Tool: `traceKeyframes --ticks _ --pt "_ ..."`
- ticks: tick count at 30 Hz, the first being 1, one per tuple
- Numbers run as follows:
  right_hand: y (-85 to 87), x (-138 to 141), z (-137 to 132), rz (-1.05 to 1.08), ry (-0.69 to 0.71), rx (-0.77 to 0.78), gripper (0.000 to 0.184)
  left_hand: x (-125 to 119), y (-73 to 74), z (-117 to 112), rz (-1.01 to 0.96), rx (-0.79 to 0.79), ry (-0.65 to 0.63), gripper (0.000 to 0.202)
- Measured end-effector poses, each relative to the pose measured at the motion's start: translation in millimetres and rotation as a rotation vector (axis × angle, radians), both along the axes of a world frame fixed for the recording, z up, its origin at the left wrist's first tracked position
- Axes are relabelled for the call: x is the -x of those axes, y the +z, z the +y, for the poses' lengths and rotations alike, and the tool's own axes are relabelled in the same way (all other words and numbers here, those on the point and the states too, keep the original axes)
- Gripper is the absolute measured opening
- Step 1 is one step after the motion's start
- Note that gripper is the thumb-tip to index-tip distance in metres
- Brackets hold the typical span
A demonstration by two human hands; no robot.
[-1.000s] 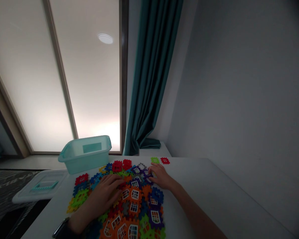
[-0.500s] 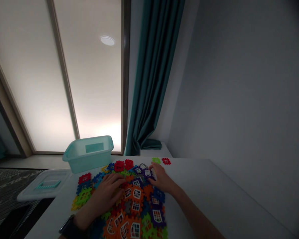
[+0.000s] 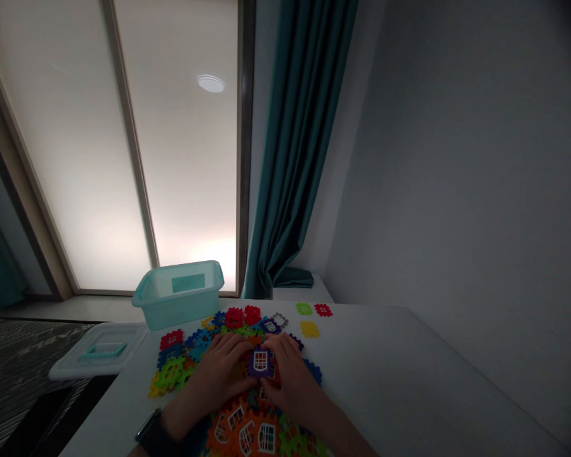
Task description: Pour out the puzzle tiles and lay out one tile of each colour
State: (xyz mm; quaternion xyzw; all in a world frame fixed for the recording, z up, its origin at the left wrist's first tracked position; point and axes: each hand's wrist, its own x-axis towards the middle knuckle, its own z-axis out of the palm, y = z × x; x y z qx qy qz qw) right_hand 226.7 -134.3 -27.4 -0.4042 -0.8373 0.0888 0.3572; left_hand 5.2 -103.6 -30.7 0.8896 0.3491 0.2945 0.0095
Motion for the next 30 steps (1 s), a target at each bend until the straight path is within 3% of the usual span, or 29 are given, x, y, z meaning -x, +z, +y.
traceKeyframes --ticks 7,13,17,30 --pt "-13.9 -4 -2 0.036 -0.006 -0.124 0.055 -1 -3.3 0 -0.034 -0.049 0.009 0.047" --pt "-12.1 -11 -3 0.063 -0.019 -0.278 0.034 0 -5.2 -2 -0.193 -0.101 0.024 0.048" --pt "-10.5 -14 -1 0.051 -0.011 -0.341 0.029 0 -7.6 -1 -0.23 -0.095 0.018 0.05" --pt "-14.3 -12 -3 0.049 -0.064 -0.161 0.024 3 -11.3 2 -0.194 0.029 0.015 0.051"
